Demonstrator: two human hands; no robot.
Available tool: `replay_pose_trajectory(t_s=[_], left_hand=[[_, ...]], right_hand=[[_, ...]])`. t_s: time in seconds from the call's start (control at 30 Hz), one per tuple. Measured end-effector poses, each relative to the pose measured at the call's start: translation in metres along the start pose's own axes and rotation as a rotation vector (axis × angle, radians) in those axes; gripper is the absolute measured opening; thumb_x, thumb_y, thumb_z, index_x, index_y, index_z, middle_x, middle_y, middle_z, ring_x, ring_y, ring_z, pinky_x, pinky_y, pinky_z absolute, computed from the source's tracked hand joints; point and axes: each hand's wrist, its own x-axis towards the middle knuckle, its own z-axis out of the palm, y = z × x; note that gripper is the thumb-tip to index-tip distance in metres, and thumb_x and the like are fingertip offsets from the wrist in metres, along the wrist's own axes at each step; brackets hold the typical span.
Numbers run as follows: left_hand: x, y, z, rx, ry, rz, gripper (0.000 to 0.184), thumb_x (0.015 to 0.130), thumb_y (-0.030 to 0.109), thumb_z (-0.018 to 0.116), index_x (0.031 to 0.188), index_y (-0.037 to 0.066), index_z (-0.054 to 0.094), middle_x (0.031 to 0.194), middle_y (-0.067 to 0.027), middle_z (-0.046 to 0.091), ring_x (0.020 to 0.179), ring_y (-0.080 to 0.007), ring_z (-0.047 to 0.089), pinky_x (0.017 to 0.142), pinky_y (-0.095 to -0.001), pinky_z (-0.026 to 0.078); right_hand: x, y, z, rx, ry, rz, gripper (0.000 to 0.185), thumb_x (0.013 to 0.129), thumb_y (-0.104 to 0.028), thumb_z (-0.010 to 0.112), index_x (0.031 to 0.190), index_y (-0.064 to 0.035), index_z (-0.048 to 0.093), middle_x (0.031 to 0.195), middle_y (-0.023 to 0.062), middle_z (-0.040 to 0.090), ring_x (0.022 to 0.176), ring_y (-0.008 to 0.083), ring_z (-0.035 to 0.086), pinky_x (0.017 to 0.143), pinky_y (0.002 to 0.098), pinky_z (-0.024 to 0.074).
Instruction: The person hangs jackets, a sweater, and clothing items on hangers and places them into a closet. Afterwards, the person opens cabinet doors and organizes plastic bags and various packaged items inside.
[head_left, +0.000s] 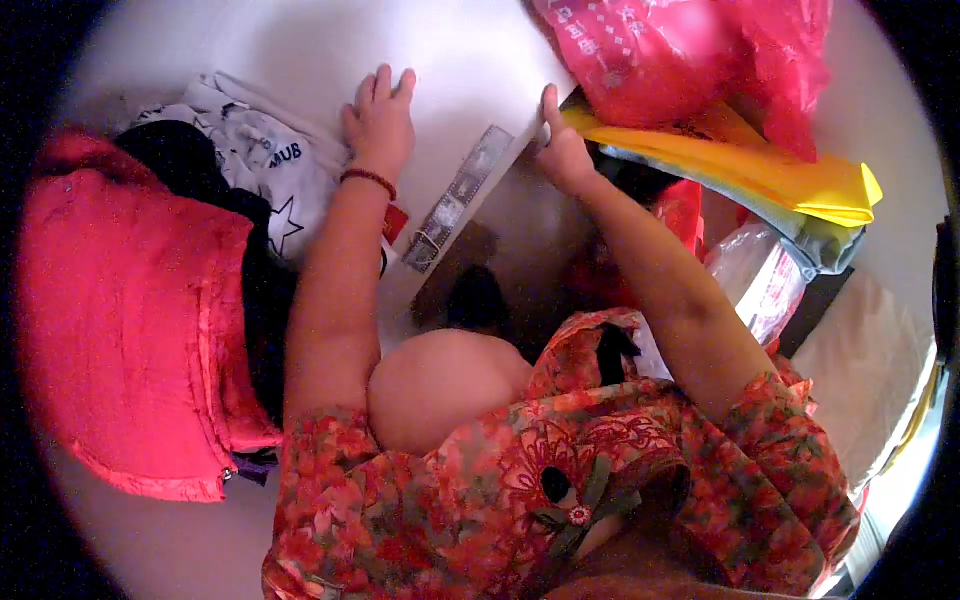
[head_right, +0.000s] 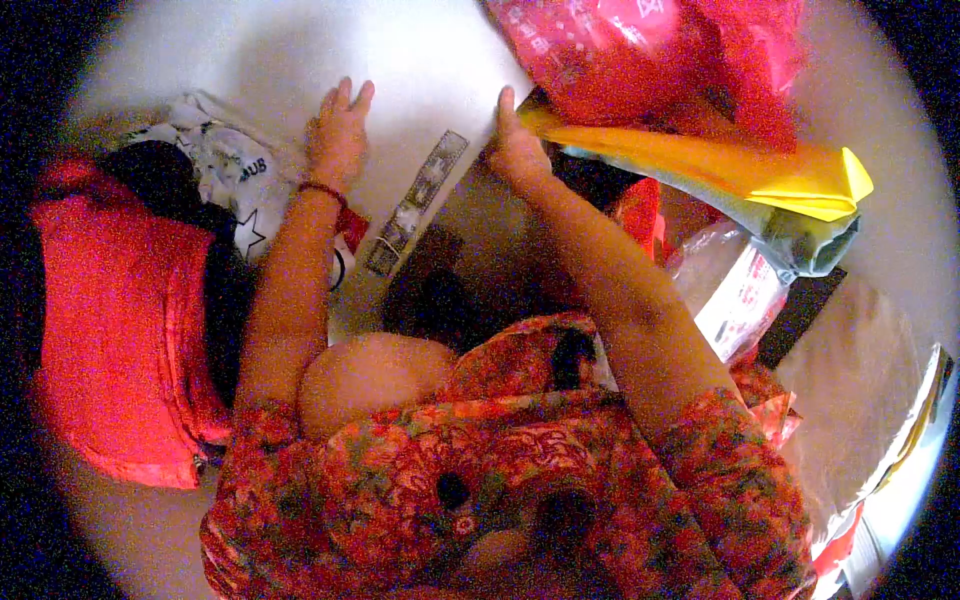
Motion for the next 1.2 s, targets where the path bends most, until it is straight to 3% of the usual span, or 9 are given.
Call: replay_pose_trajectory(t_s=[0.13, 0.2, 0.33, 0.4, 0.63, 0.83, 0.93, 1.03, 1.2], left_hand=[[-0.014, 0.003, 0.0, -0.031, -0.045, -0.043, 0.049, 0.085, 0.008, 0.047, 0.13, 0.024, 0.043, 0.142, -0.0029, 0.032, 0.132, -0.024, 0.029, 0.1, -0.0565, 0.028], [-0.019, 0.003, 0.003, 0.002, -0.073, -0.07, 0.05, 0.084, 0.009, 0.047, 0.132, 0.024, 0.041, 0.142, -0.0029, 0.031, 0.131, -0.0243, 0.029, 0.097, -0.0551, 0.03], [-0.016, 0.009, 0.001, -0.108, -0.039, -0.102, 0.051, 0.084, 0.01, 0.048, 0.133, 0.024, 0.039, 0.141, -0.0046, 0.031, 0.13, -0.0262, 0.03, 0.094, -0.0549, 0.031], [-0.017, 0.02, -0.013, 0.017, -0.12, -0.116, 0.053, 0.084, 0.012, 0.049, 0.134, 0.024, 0.037, 0.141, -0.0076, 0.032, 0.128, -0.0291, 0.03, 0.092, -0.0562, 0.031], [-0.031, 0.021, 0.003, 0.143, 0.075, -0.057, 0.05, 0.084, 0.015, 0.05, 0.132, 0.026, 0.039, 0.133, -0.0085, 0.037, 0.123, -0.0301, 0.033, 0.089, -0.0645, 0.028], [-0.019, 0.02, -0.008, 0.132, -0.057, -0.095, 0.049, 0.084, 0.016, 0.05, 0.132, 0.026, 0.04, 0.133, -0.0084, 0.037, 0.123, -0.0307, 0.034, 0.092, -0.0661, 0.026], [-0.02, 0.016, -0.003, 0.1, 0.023, -0.079, 0.049, 0.085, 0.017, 0.049, 0.132, 0.027, 0.039, 0.133, -0.0094, 0.038, 0.122, -0.0306, 0.036, 0.093, -0.0663, 0.024], [-0.025, 0.02, -0.014, 0.139, -0.08, -0.101, 0.049, 0.085, 0.017, 0.048, 0.133, 0.025, 0.039, 0.133, -0.0105, 0.039, 0.123, -0.03, 0.036, 0.096, -0.0652, 0.022], [-0.034, 0.029, -0.009, 0.13, -0.059, -0.077, 0.047, 0.085, 0.014, 0.048, 0.131, 0.019, 0.042, 0.13, -0.0109, 0.042, 0.121, -0.0291, 0.038, 0.098, -0.0616, 0.021]], right_hand=[[-0.013, 0.004, 0.001, -0.054, -0.018, -0.05, 0.083, 0.077, -0.001, 0.049, 0.147, -0.0188, 0.007, 0.109, 0.0306, 0.057, 0.102, 0.0411, 0.057, 0.088, 0.0424, 0.043], [-0.021, 0.0, 0.002, -0.062, -0.156, -0.058, 0.079, 0.078, -0.004, 0.05, 0.146, -0.0163, 0.012, 0.105, 0.0286, 0.058, 0.098, 0.0408, 0.058, 0.085, 0.0449, 0.0443], [-0.028, -0.046, 0.0, -0.123, -0.181, -0.143, 0.074, 0.079, -0.009, 0.051, 0.145, -0.0145, 0.018, 0.1, 0.0257, 0.06, 0.093, 0.0392, 0.059, 0.081, 0.0468, 0.0459], [-0.022, -0.059, 0.01, -0.174, 0.03, -0.338, 0.071, 0.079, -0.011, 0.052, 0.143, -0.0145, 0.022, 0.097, 0.0231, 0.061, 0.09, 0.0381, 0.06, 0.078, 0.0474, 0.0473], [0.001, -0.083, 0.024, -0.441, -0.105, -0.334, 0.069, 0.082, -0.014, 0.051, 0.143, -0.0145, 0.018, 0.112, 0.0195, 0.056, 0.098, 0.0371, 0.059, 0.077, 0.0464, 0.0498], [0.006, -0.102, 0.022, -0.605, -0.193, -0.259, 0.067, 0.085, -0.02, 0.048, 0.145, -0.0143, 0.016, 0.114, 0.0202, 0.054, 0.101, 0.0346, 0.058, 0.077, 0.0465, 0.0498], [0.009, -0.095, 0.028, -0.599, -0.167, -0.263, 0.068, 0.086, -0.018, 0.047, 0.145, -0.0157, 0.016, 0.118, 0.0199, 0.052, 0.1, 0.0341, 0.059, 0.077, 0.0464, 0.0499], [0.006, -0.08, 0.019, -0.578, -0.109, -0.422, 0.065, 0.086, -0.015, 0.046, 0.145, -0.0189, 0.018, 0.12, 0.0192, 0.05, 0.096, 0.0341, 0.06, 0.076, 0.0461, 0.0503], [-0.009, -0.056, 0.016, -0.531, -0.063, -0.416, 0.06, 0.086, -0.012, 0.045, 0.142, -0.0226, 0.025, 0.12, 0.0178, 0.048, 0.092, 0.0333, 0.061, 0.075, 0.0445, 0.0515]])
